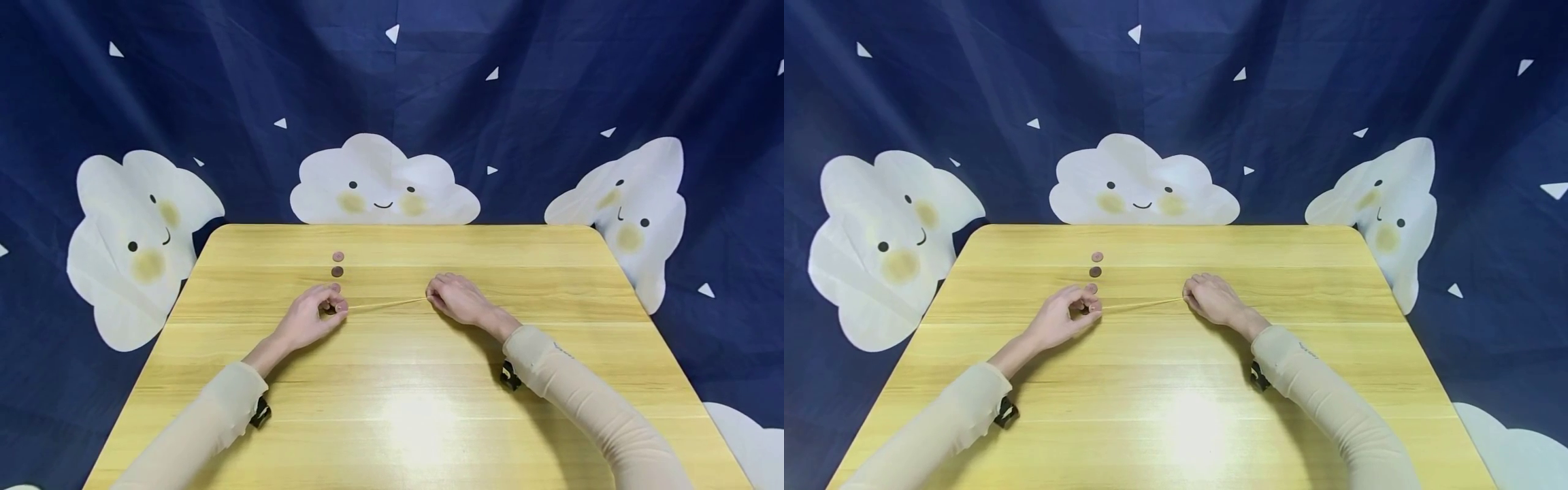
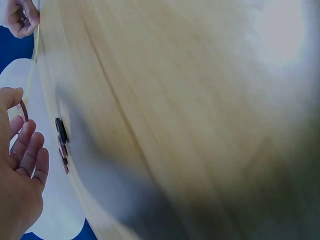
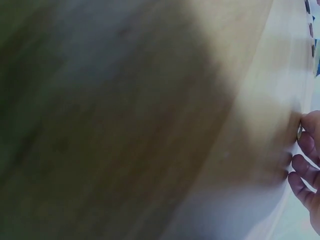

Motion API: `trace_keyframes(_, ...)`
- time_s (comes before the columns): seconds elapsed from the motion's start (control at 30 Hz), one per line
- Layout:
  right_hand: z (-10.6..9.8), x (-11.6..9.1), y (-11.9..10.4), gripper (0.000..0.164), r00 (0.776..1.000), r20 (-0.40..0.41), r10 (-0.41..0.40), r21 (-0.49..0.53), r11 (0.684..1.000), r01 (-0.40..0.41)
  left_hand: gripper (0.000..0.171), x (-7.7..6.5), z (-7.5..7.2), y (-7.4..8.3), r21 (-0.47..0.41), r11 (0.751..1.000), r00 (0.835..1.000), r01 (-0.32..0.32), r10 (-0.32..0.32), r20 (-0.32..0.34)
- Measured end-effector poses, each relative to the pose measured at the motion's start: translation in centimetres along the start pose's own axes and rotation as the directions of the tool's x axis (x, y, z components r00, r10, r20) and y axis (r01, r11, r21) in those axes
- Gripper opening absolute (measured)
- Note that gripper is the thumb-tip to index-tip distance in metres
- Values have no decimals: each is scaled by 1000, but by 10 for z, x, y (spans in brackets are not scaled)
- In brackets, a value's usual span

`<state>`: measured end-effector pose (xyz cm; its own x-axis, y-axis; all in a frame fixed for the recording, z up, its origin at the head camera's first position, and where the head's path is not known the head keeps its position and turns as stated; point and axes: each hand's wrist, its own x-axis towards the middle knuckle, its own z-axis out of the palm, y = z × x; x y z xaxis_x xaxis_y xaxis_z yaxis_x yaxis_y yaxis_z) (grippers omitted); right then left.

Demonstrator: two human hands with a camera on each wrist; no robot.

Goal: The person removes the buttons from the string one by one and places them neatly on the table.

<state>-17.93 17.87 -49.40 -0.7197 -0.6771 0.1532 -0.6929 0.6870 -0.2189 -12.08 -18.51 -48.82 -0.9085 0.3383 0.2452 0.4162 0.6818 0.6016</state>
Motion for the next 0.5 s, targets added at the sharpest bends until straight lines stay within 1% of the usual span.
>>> trace_keyframes(0.13,-1,0,0,5,1000,-4,-5,-2,1000,5,16,-5,-3,-2,-3,1000,1000,23,-23,-3)
trace_keyframes(0.27,0,0,-1,6,1000,-2,-8,-8,1000,8,18,-12,-7,-3,16,998,998,59,-59,8)
trace_keyframes(0.37,1,0,-1,6,1000,2,-5,-9,1000,5,20,-17,-10,-4,34,997,998,63,-64,9)
trace_keyframes(0.5,1,0,0,5,1000,4,-1,-8,1000,1,21,-23,-11,-7,61,997,999,53,-53,7)
